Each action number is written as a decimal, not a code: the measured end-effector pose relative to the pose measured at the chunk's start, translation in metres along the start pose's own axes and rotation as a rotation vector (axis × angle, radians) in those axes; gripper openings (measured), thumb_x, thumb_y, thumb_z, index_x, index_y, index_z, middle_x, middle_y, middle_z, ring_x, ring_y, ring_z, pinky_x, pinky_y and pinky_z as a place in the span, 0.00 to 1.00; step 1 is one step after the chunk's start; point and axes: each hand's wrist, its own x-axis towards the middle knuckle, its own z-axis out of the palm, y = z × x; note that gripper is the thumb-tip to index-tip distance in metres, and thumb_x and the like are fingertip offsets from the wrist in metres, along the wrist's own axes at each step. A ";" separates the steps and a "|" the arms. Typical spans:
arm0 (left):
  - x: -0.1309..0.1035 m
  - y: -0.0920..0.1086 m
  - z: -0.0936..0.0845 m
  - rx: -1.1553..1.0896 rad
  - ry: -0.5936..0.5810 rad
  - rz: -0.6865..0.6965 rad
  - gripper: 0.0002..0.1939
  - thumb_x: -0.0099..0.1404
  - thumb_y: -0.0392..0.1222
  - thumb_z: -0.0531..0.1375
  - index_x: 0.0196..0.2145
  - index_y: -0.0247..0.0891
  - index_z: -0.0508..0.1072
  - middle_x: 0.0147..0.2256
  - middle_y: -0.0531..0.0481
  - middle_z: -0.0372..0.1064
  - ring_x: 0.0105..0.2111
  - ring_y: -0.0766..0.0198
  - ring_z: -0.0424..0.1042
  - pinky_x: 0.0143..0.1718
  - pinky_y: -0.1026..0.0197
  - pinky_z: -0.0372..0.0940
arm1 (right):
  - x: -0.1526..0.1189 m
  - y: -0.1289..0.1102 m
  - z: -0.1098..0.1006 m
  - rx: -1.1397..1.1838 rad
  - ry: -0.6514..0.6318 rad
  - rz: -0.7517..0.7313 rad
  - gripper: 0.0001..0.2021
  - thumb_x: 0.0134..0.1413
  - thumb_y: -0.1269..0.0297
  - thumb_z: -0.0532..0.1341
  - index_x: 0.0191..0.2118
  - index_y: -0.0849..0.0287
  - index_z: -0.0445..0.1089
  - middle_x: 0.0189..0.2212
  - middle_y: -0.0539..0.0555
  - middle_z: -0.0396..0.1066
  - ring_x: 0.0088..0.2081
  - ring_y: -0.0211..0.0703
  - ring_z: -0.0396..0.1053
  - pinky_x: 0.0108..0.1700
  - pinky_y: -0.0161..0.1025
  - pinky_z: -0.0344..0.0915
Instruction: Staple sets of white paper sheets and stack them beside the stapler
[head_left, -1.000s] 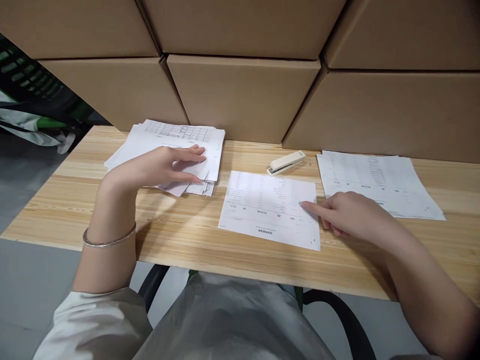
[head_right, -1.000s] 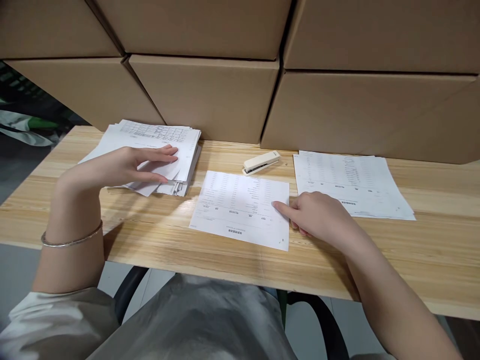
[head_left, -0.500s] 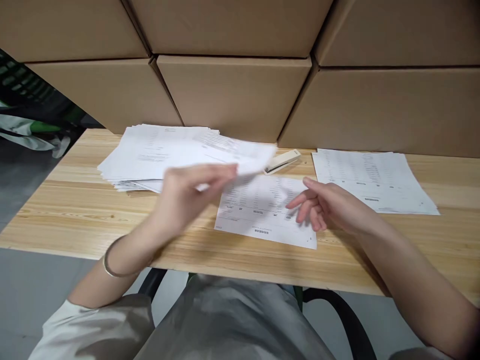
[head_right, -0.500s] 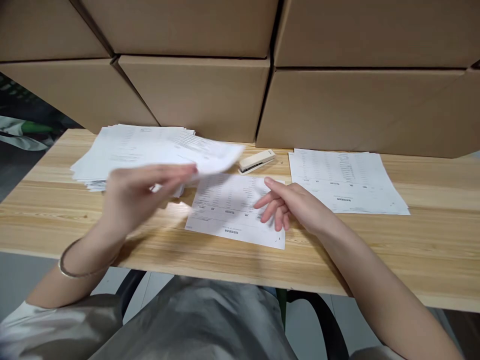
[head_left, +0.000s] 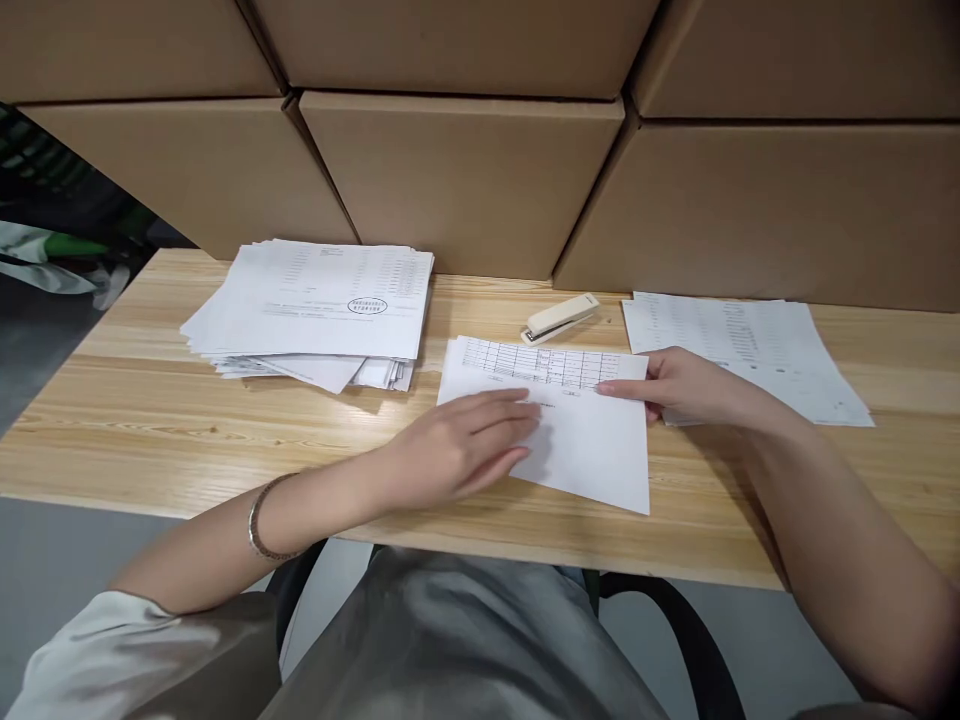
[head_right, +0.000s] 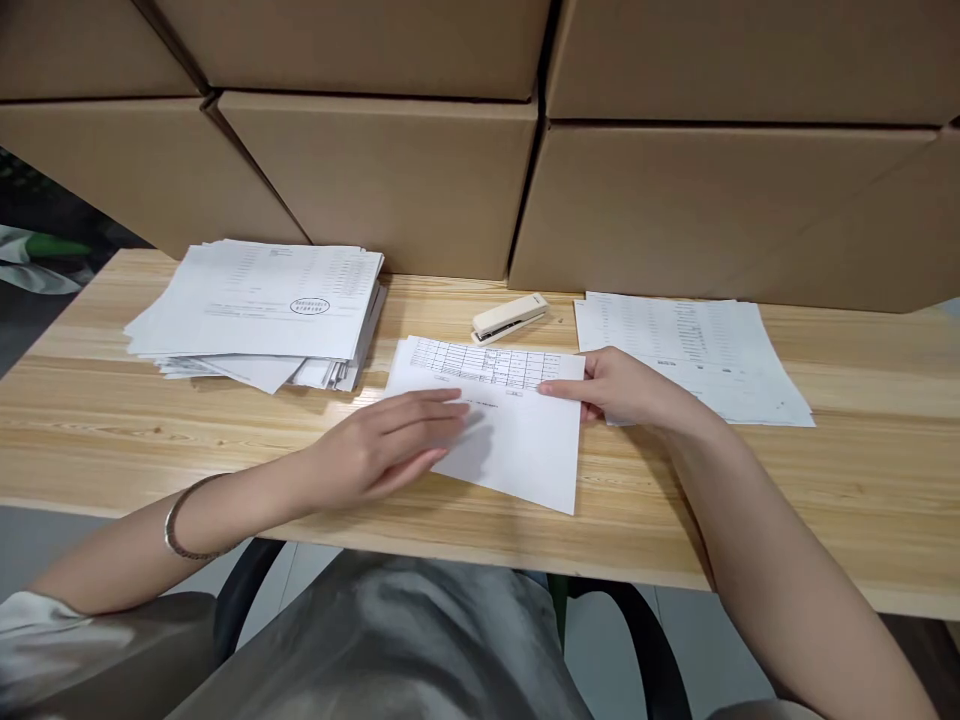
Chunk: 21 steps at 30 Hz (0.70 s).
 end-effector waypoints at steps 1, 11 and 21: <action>-0.002 -0.003 0.000 0.034 0.005 -0.024 0.15 0.70 0.37 0.56 0.53 0.32 0.70 0.50 0.37 0.75 0.57 0.54 0.71 0.58 0.50 0.70 | 0.001 0.001 -0.003 -0.014 0.002 0.000 0.20 0.45 0.49 0.71 0.20 0.59 0.66 0.16 0.49 0.66 0.19 0.32 0.59 0.23 0.33 0.54; -0.018 -0.005 0.018 0.274 -0.187 -0.426 0.25 0.73 0.48 0.52 0.61 0.28 0.62 0.67 0.22 0.43 0.69 0.33 0.38 0.63 0.31 0.53 | 0.007 -0.007 -0.003 -0.033 0.022 0.054 0.24 0.40 0.42 0.70 0.19 0.58 0.64 0.14 0.49 0.64 0.18 0.33 0.58 0.24 0.34 0.56; -0.027 -0.010 0.034 0.336 -0.314 -0.462 0.32 0.73 0.54 0.49 0.65 0.29 0.56 0.68 0.22 0.40 0.68 0.28 0.32 0.65 0.30 0.45 | -0.008 0.001 0.009 -0.125 0.660 -0.072 0.24 0.54 0.42 0.61 0.50 0.51 0.72 0.44 0.54 0.75 0.42 0.48 0.72 0.46 0.46 0.66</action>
